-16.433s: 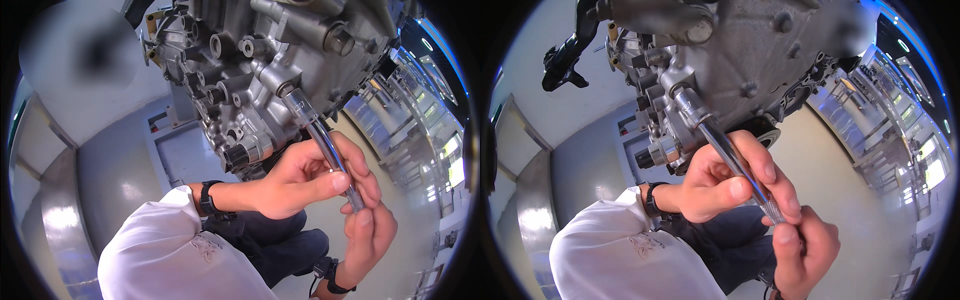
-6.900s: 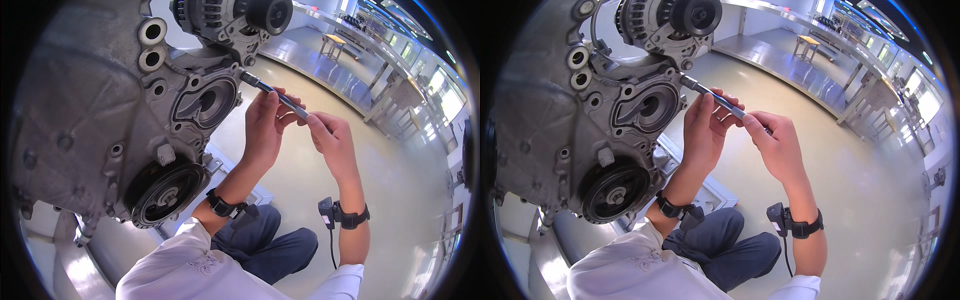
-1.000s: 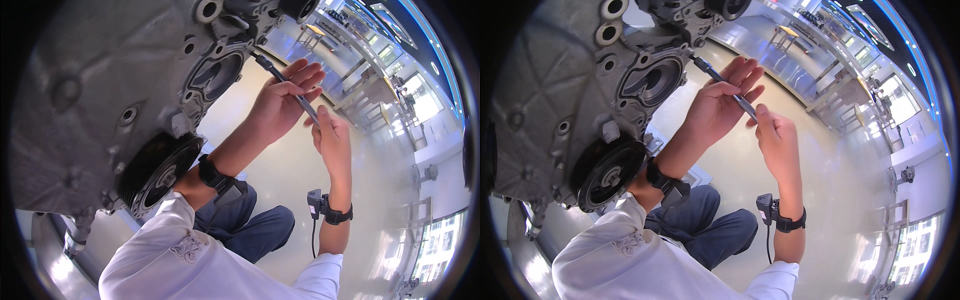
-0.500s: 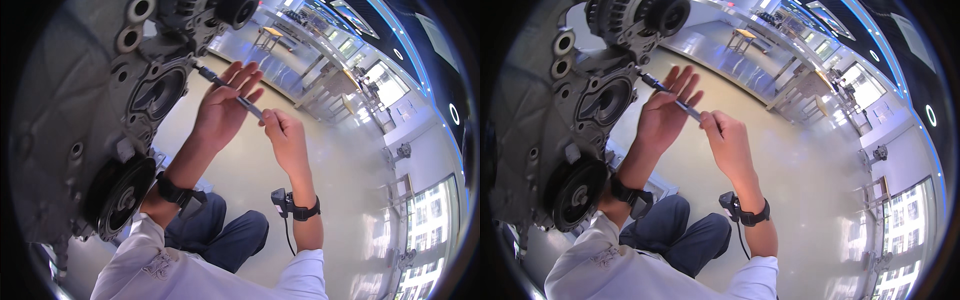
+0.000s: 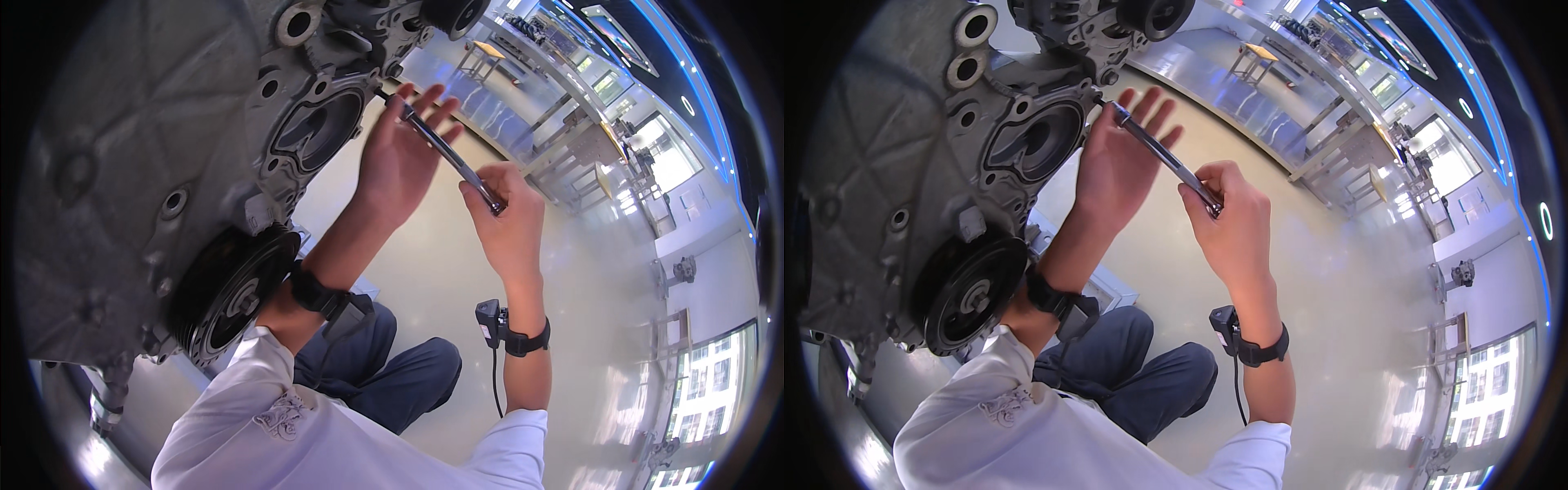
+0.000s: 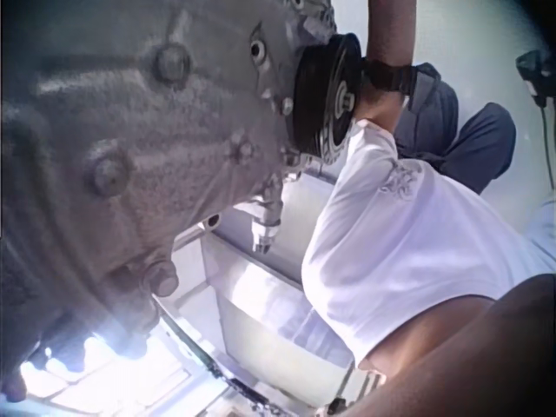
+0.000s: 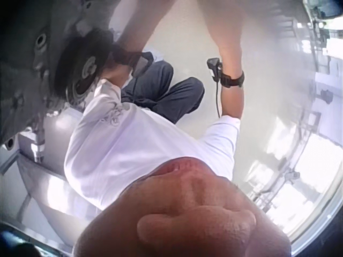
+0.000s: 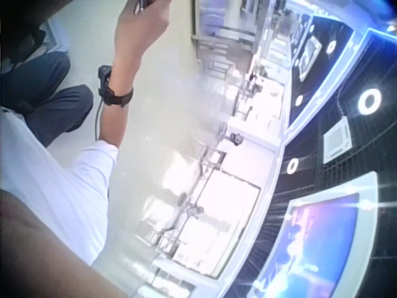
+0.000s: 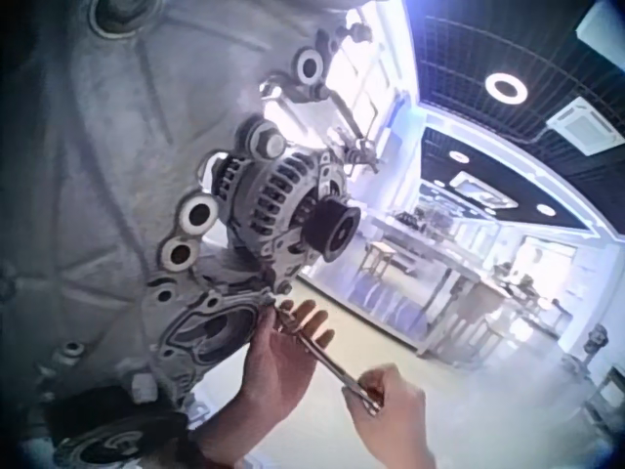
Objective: Removing bolts from a car engine using a socket wrench.
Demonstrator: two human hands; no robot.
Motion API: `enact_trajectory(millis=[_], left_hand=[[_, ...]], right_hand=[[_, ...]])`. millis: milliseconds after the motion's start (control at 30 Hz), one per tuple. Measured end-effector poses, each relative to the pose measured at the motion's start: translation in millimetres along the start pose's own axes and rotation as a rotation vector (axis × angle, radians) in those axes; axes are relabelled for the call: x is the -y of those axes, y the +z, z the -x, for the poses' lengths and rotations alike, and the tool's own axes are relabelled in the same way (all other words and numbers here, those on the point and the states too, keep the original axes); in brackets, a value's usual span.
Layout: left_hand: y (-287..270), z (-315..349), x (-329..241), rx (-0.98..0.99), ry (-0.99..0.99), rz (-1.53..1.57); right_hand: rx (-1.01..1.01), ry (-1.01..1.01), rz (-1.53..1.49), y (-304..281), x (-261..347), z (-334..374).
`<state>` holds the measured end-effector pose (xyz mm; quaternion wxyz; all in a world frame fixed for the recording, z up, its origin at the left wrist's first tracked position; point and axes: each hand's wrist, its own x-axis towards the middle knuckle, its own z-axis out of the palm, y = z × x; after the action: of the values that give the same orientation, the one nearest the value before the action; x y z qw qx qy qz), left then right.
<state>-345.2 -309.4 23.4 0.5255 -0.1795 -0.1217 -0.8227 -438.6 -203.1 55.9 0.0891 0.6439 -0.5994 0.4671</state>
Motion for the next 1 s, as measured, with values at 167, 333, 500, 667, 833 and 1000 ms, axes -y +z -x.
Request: enact_trajectory(millis=[167,333,500,667,833,1000], left_hand=[[-9.9,-3.9,-2.4,-0.079,0.166,-0.083],[-10.4,1.2,-4.8,-0.063,0.169,-0.102],[-7.7,6.3,-7.0,-0.001,0.115,-0.038],[-13.4,7.0,-9.3,0.015,0.123,-0.063],[-11.2,10.2,-5.8,-0.025,0.112,-0.046],[-13.1,21.1,12.2,0.048,-0.021,-0.486]], right_hand=[[0.165,0.198,0.006,-2.3,9.9,-5.0],[0.370,0.327,-0.054,-5.9,2.1,-7.8],[0.176,0.059,0.120,0.5,14.5,-8.9],[0.417,0.239,0.021,0.4,19.3,-18.0],[0.325,0.115,0.163,4.9,23.5,-15.6],[0.200,0.034,0.252,5.0,19.5,-17.2]])
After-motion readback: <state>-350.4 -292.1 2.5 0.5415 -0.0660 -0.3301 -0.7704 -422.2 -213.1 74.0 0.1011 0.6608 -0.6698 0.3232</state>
